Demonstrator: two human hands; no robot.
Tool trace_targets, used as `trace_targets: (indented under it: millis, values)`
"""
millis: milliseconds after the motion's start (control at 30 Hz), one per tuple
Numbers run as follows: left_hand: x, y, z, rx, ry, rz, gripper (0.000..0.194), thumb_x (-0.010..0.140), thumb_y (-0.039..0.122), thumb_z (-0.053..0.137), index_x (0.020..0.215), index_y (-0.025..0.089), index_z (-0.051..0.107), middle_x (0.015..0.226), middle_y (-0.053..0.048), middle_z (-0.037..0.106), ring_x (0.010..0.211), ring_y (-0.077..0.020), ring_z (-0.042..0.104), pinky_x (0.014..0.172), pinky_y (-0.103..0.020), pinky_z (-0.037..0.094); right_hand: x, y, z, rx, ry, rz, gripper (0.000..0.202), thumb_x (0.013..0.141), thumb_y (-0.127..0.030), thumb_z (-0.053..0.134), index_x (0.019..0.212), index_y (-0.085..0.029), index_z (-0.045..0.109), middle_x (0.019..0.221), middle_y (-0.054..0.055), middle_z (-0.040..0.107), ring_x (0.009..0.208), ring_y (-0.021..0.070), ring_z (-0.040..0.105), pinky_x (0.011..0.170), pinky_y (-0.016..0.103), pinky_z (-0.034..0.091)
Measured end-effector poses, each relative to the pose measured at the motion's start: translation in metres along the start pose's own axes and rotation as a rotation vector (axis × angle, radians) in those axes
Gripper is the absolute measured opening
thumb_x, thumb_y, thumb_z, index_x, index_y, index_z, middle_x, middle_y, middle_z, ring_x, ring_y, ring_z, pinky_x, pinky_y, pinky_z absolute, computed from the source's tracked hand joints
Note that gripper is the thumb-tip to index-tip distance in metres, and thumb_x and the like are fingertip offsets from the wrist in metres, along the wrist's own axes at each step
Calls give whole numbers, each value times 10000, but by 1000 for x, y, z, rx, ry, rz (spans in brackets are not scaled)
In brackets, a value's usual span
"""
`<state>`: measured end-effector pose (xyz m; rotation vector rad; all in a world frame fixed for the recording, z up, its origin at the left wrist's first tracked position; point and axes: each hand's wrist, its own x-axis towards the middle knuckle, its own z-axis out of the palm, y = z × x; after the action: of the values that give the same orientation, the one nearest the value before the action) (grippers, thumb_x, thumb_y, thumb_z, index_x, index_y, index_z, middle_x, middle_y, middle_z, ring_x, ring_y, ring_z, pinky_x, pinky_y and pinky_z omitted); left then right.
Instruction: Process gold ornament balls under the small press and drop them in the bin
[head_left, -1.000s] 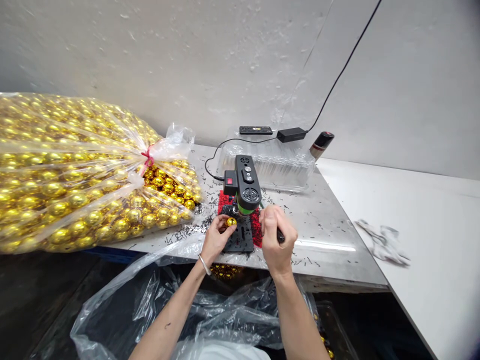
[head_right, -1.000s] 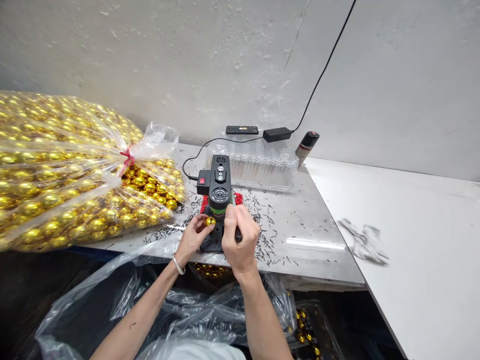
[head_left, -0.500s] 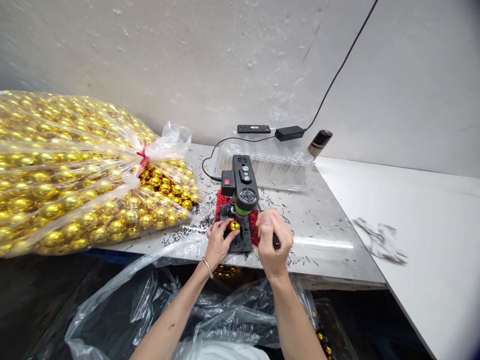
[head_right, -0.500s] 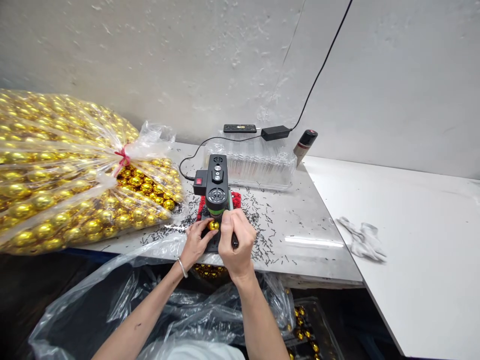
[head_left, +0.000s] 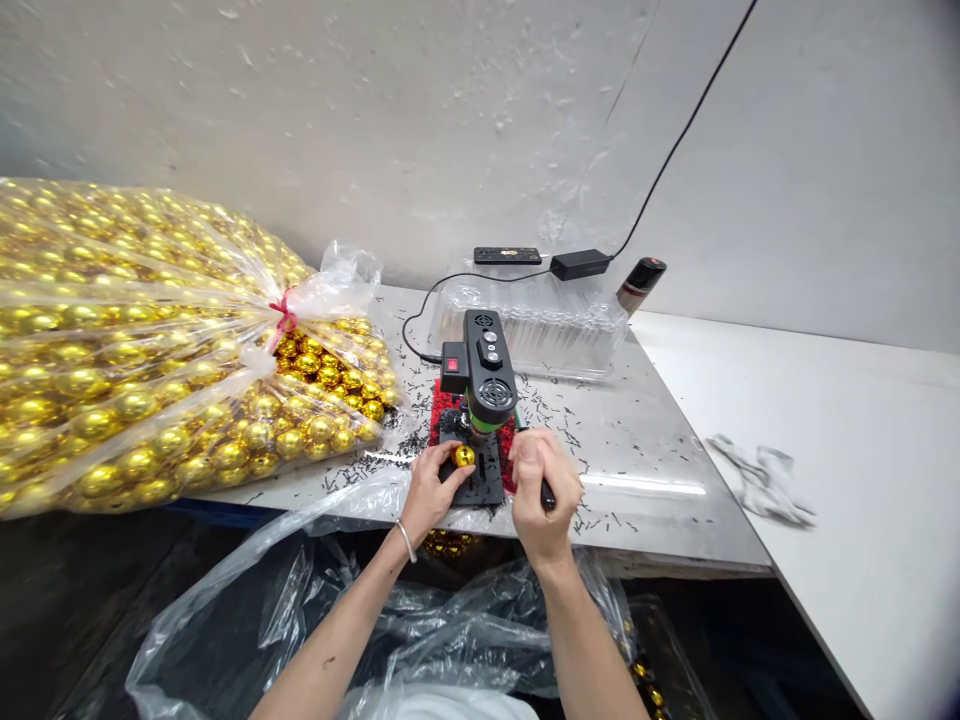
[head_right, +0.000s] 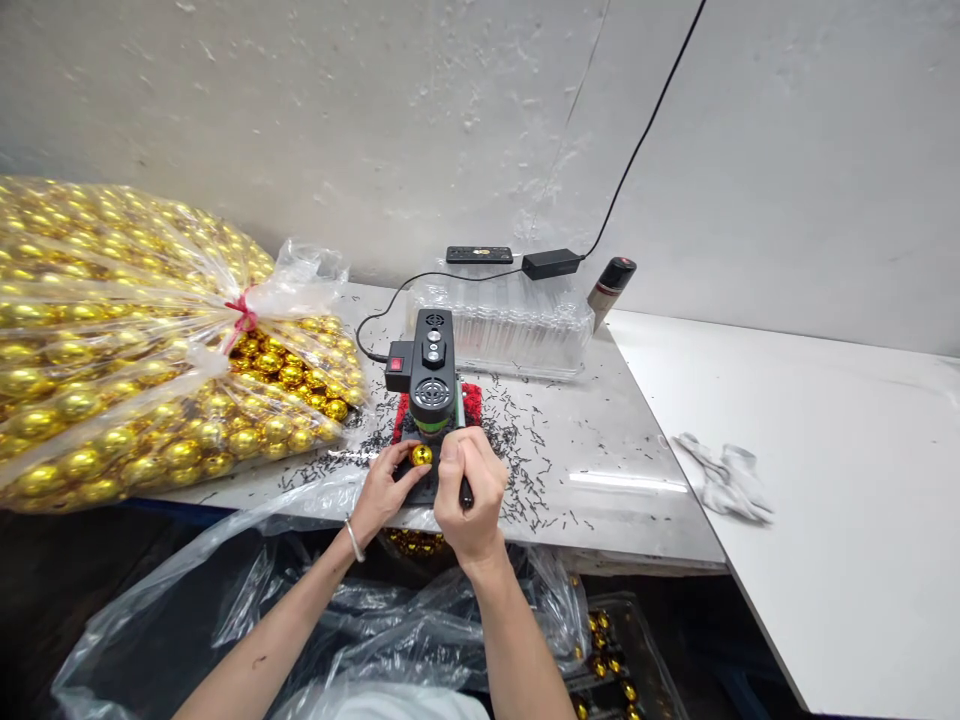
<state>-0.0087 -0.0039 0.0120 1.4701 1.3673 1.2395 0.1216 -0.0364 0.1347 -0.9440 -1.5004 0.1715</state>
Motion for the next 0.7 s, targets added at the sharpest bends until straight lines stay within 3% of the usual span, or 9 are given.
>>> trace_targets:
  millis: [167, 267, 367, 500, 700]
  values:
    - [4, 6, -13, -529, 51, -245, 520, 733, 419, 711, 1185, 184, 606, 1198, -82, 646, 1090, -201, 592, 953, -310, 434, 0, 0, 0, 5, 3, 1, 303, 905, -102, 397, 620, -204, 389, 640, -4, 462, 636, 123, 476, 583, 278, 372]
    - [6, 11, -21, -650, 67, -358, 544, 713, 419, 736, 1179, 162, 624, 1094, -76, 685, 951, -175, 634, 847, -276, 475, -1, 1, 1, 2, 18, 0, 311, 905, -107, 396, 611, -208, 380, 621, -7, 450, 634, 127, 477, 581, 282, 372]
    - [8, 13, -23, -625, 51, -397, 507, 695, 421, 747, 1124, 166, 657, 1023, -65, 703, 853, -164, 648, 765, -263, 492, -2, 1, 1, -3, 20, 2, 313, 904, -110, 396, 608, -210, 382, 607, -9, 444, 632, 131, 476, 583, 286, 373]
    - [7, 13, -18, -364, -46, -269, 431, 700, 396, 735, 1067, 178, 682, 1011, -65, 710, 900, -198, 644, 824, -303, 491, -2, 2, 1, 3, 12, -1, 311, 904, -108, 395, 610, -209, 389, 614, -8, 449, 633, 131, 480, 584, 286, 374]
    - [5, 16, -8, 169, -136, 108, 337, 793, 352, 637, 1099, 216, 668, 1056, -95, 684, 989, -254, 623, 931, -382, 458, -3, 2, 0, -13, 4, 5, 309, 904, -114, 386, 610, -207, 404, 630, -1, 471, 647, 135, 491, 595, 287, 389]
